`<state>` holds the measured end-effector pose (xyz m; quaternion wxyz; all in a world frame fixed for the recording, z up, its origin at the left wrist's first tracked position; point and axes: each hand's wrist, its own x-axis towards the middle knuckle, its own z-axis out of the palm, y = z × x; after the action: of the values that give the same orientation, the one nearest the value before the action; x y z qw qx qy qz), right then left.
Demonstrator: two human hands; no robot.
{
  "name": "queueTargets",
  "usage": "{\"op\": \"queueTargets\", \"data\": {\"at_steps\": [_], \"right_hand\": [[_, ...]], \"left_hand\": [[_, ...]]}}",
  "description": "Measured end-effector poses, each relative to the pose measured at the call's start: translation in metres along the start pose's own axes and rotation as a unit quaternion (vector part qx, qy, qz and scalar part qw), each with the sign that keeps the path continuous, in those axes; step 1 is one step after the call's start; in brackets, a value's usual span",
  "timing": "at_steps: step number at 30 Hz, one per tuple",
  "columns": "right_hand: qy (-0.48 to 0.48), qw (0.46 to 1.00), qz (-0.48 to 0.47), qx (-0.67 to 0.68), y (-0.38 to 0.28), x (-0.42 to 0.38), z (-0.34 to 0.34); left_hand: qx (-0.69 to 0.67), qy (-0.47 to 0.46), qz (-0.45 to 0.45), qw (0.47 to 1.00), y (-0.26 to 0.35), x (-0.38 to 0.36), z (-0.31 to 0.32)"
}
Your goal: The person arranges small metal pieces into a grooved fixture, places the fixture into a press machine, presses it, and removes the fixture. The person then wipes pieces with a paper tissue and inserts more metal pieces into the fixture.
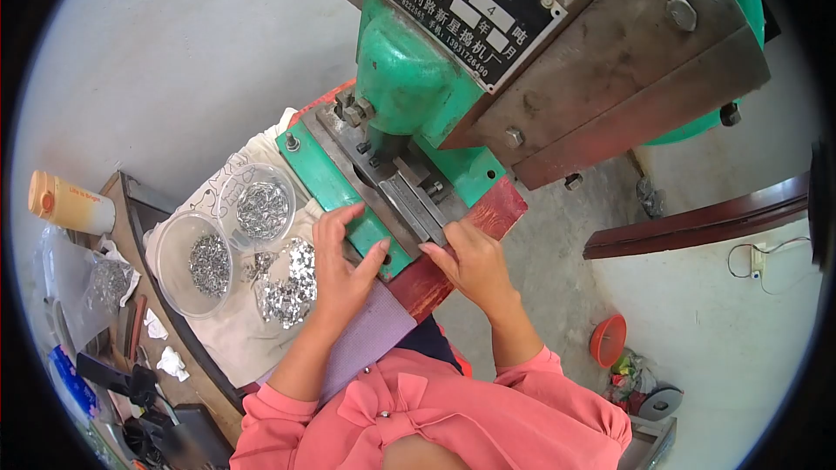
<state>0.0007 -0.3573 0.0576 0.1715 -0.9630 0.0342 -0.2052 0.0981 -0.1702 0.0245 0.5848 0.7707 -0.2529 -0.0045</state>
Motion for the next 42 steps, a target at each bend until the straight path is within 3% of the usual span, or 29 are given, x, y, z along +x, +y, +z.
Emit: {"op": "queueTargets", "data": {"at_steps": [4, 7, 13, 15, 17, 20, 24, 28, 30, 34, 42], "right_hand": [[0.014, 1.000, -0.014, 0.013, 0.000, -0.006, 0.000], [0.026, 0.999, -0.010, 0.033, 0.002, -0.023, -0.010], [0.010, 0.994, 0.067, 0.090, -0.004, -0.070, -0.044], [-0.029, 0.989, 0.064, 0.130, -0.011, -0.075, -0.046], [-0.088, 0.960, 0.048, 0.260, -0.020, -0.079, -0.035], [-0.173, 0.935, 0.008, 0.309, -0.039, -0.070, -0.012], [-0.325, 0.882, 0.053, 0.338, -0.047, -0.060, 0.027], [-0.269, 0.924, 0.068, 0.265, -0.079, -0.051, 0.055], [-0.156, 0.957, -0.062, 0.236, -0.093, -0.045, 0.057], [-0.168, 0.938, -0.200, 0.226, -0.104, -0.043, 0.071], [-0.172, 0.937, -0.206, 0.224, -0.105, -0.042, 0.074]], "left_hand": [[-0.049, -0.035, -0.065, 0.996, 0.014, -0.022, -0.007], [-0.178, -0.055, -0.121, 0.975, 0.010, -0.041, -0.004], [-0.288, -0.113, -0.169, 0.936, 0.017, -0.067, -0.007], [-0.313, -0.149, -0.152, 0.926, 0.018, -0.074, -0.015], [-0.340, -0.147, -0.147, 0.917, 0.019, -0.082, -0.021], [-0.410, -0.130, -0.208, 0.879, 0.014, -0.099, -0.039], [-0.407, -0.041, -0.283, 0.867, -0.001, -0.133, -0.061], [-0.343, 0.047, -0.349, 0.871, -0.008, -0.159, -0.075], [-0.336, 0.096, -0.375, 0.858, -0.011, -0.169, -0.076], [-0.351, 0.110, -0.363, 0.856, -0.012, -0.175, -0.077], [-0.369, 0.085, -0.369, 0.849, -0.017, -0.177, -0.080]]}}
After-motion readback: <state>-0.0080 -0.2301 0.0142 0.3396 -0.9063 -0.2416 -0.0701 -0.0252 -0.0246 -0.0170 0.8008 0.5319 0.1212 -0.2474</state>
